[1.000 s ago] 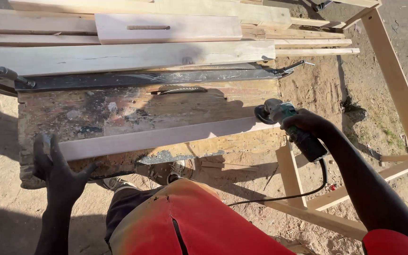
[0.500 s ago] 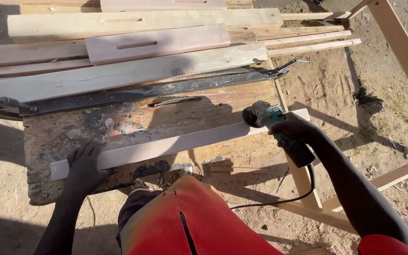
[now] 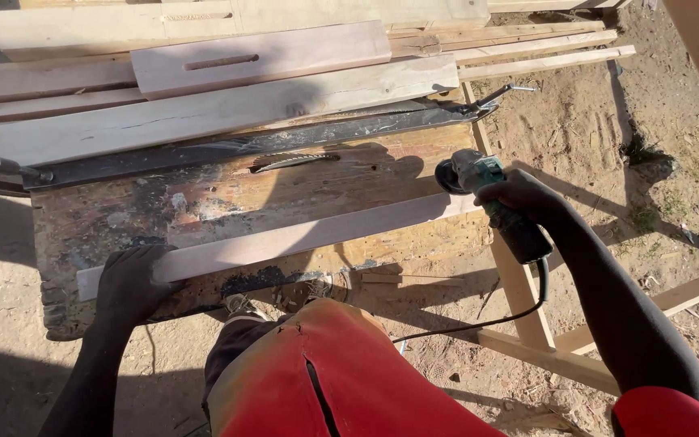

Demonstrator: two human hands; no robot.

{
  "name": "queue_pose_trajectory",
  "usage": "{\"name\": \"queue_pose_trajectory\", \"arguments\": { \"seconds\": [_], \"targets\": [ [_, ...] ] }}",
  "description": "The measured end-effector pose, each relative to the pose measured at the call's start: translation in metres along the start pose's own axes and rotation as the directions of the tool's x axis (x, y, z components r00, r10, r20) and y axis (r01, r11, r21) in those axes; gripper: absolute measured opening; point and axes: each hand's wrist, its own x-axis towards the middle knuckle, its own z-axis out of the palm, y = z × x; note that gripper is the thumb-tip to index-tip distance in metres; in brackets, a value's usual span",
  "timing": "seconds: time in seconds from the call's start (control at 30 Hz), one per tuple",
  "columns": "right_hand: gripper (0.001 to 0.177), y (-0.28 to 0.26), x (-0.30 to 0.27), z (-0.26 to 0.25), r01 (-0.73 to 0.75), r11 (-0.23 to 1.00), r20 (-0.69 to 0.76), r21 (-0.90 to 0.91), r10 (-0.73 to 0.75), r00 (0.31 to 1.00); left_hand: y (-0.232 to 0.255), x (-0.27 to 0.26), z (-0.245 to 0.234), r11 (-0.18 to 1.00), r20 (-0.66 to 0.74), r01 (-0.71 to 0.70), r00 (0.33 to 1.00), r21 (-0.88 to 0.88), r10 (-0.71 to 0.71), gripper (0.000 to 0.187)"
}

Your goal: Using a handheld angle grinder with a sanding disc to smooth the surfaces and edges of a wooden board on a workbench.

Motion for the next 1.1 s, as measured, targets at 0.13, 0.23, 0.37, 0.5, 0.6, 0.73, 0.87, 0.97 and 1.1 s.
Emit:
{"name": "queue_pose_trajectory", "arguments": {
  "seconds": [0.13,0.23,0.37,0.5,0.6,0.73,0.87,0.97,1.1],
  "targets": [
    [0.019,0.037,0.022,-0.067,-0.175,0.982,-0.139,0.069,0.183,0.973,0.001,-0.001,0.000,1.000,0.012,-0.003,1.000,-0.001,0.003,0.056],
    [0.029,0.074,0.030,-0.107,-0.282,0.937,-0.176,0.206,0.319,0.931,-0.002,0.001,0.001,1.000,0.008,-0.021,1.000,0.005,0.021,0.060],
    [0.023,0.105,0.011,-0.108,-0.200,0.881,-0.255,0.429,0.330,0.909,0.009,0.013,0.001,0.996,0.134,-0.014,0.991,0.093,0.002,0.060],
    [0.027,0.102,-0.042,-0.059,0.043,0.813,-0.412,0.581,0.248,0.877,0.035,0.036,0.022,0.964,0.187,-0.220,0.963,0.148,0.191,0.066],
    [0.021,0.099,-0.073,-0.015,0.089,0.757,-0.463,0.647,0.297,0.835,0.061,0.053,0.037,0.923,0.157,-0.371,0.922,0.099,0.354,0.072],
    [0.030,0.114,-0.096,0.030,0.167,0.658,-0.427,0.734,0.257,0.867,0.086,0.062,0.030,0.931,0.214,-0.363,0.912,0.020,0.351,0.060],
    [0.024,0.130,-0.098,0.068,0.169,0.560,-0.362,0.811,0.254,0.897,0.097,0.080,-0.011,0.988,0.451,-0.024,0.887,-0.155,0.093,0.068],
    [0.023,0.134,-0.110,0.081,0.129,0.551,-0.307,0.824,0.243,0.920,0.113,0.078,-0.026,0.969,0.517,0.118,0.856,-0.215,0.011,0.078],
    [0.017,0.127,-0.110,0.089,0.138,0.554,-0.270,0.821,0.164,0.949,0.105,0.082,-0.025,0.902,0.435,0.043,0.885,-0.430,0.165,0.056]
  ]
}}
